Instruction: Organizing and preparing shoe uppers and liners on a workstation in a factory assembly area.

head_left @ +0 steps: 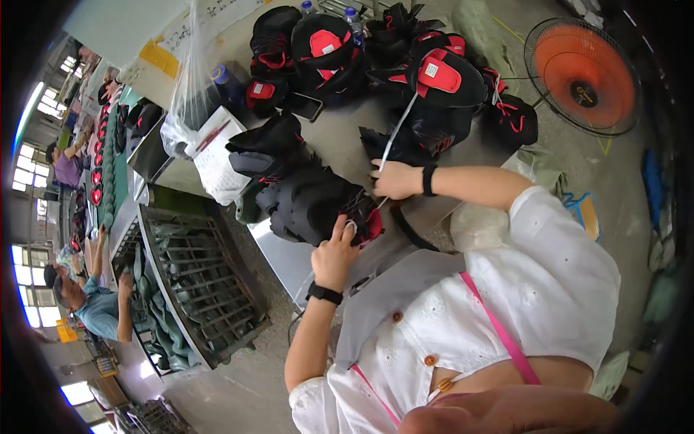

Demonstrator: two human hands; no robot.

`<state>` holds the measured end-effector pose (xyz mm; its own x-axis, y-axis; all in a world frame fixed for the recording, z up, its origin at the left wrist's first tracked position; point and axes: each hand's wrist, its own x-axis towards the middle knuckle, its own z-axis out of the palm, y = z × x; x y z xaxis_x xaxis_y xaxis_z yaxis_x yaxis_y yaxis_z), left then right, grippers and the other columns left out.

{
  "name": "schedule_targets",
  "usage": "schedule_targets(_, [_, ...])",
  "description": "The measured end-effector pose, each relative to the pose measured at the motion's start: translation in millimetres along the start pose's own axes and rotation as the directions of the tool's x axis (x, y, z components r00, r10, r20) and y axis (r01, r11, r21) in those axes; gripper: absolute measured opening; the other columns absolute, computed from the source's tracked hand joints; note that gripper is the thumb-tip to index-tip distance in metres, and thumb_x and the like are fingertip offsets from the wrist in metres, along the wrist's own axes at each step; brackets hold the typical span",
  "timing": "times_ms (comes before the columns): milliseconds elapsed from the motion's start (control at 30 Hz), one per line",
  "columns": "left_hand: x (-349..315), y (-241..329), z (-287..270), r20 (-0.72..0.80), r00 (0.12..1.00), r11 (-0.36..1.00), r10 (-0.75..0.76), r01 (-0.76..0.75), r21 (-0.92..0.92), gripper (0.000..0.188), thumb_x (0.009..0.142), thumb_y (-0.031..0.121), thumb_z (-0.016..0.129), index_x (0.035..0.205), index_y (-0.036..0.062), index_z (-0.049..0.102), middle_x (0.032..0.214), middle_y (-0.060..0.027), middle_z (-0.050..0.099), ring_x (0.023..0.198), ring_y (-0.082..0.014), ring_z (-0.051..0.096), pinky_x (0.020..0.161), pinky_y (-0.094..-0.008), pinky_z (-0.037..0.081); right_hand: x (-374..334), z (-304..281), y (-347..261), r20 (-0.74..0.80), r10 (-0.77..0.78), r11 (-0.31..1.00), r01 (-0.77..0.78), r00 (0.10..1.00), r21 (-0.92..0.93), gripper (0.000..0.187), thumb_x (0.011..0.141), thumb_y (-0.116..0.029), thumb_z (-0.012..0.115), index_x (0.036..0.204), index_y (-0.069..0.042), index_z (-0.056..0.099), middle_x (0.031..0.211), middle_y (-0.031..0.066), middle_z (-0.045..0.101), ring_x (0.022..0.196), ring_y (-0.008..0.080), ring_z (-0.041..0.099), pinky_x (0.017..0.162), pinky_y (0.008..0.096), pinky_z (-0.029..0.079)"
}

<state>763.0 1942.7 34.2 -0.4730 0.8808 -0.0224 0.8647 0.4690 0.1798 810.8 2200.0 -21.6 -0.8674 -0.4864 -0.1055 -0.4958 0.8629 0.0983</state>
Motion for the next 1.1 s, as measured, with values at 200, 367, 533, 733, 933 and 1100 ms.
schedule_targets(200, [-54.1,-32.6,-4.4,-0.002,0.999,0.996,0.051,-0.051,0.067,0.037,0.066,0.024,0.066,0.097,0.0098,0.054,0.127,0.0047,0.044,0.058,-0.0208,0.059,0.050,-0.0303,0.047,-49.1,-16.7,13.3,0.031,-0.183,0.981,0.181,0.983,0.063,0.012,0.071,-0.019,0.054,0.075,-0.015,0.064,0.076,-0.0010,0.062,0.103,0.0213,0.051,0.097,0.0444,0.028])
schedule_targets(367, [-73.5,-41.3,13.8,-0.270,0.963,0.996,0.015,-0.038,-0.081,0.033,0.062,0.024,0.069,0.088,0.0087,0.056,0.122,0.0047,0.050,0.054,-0.0192,0.056,0.047,-0.0289,0.047,-55.6,-24.4,1.9,0.202,-0.164,0.980,0.184,0.966,-0.082,0.012,0.073,-0.023,0.055,0.074,-0.018,0.066,0.088,-0.0037,0.060,0.117,0.0214,0.040,0.101,0.0508,0.022])
schedule_targets(533, [-90.1,-55.6,41.0,-0.464,0.878,0.992,-0.113,0.074,-0.102,0.029,0.060,0.012,0.068,0.084,0.0068,0.053,0.121,-0.0004,0.052,0.064,-0.0221,0.059,0.051,-0.0306,0.048,-46.2,-30.5,-5.1,0.365,-0.151,0.963,0.221,0.919,-0.157,0.021,0.075,-0.038,0.055,0.074,-0.023,0.069,0.100,-0.0055,0.056,0.126,0.0245,0.027,0.104,0.0570,0.013])
schedule_targets(733, [-117.6,-94.8,67.6,-0.453,0.765,0.868,-0.457,0.274,-0.413,0.055,0.065,-0.006,0.057,0.118,0.0049,0.045,0.127,-0.0057,0.047,0.096,-0.0289,0.057,0.064,-0.0315,0.049,-59.0,-31.1,-4.2,0.418,-0.249,0.948,0.307,0.874,-0.078,0.025,0.070,-0.044,0.057,0.075,-0.023,0.070,0.098,-0.0055,0.056,0.124,0.0251,0.025,0.103,0.0566,0.010])
schedule_targets(933, [-120.7,-103.3,56.4,-0.465,0.818,0.892,-0.338,0.121,-0.435,0.015,0.072,0.010,0.061,0.080,0.0001,0.053,0.119,-0.0123,0.048,0.071,-0.0329,0.058,0.058,-0.0368,0.046,-33.6,-17.0,-17.3,0.203,0.215,0.886,-0.278,0.955,0.370,0.017,0.072,-0.026,0.060,0.079,-0.011,0.064,0.067,-0.0008,0.059,0.076,0.0185,0.060,0.069,0.0393,0.047])
schedule_targets(1100, [-101.2,-90.9,59.6,-0.430,0.876,0.894,-0.219,0.004,-0.448,0.020,0.070,0.013,0.070,0.082,0.0040,0.056,0.099,-0.0128,0.050,0.071,-0.0329,0.056,0.057,-0.0380,0.046,-6.2,-32.0,49.9,0.191,0.784,-0.176,-0.083,0.591,0.981,0.029,0.085,-0.021,0.054,0.107,-0.002,0.051,0.079,0.0054,0.059,0.071,0.0141,0.059,0.056,0.0253,0.048])
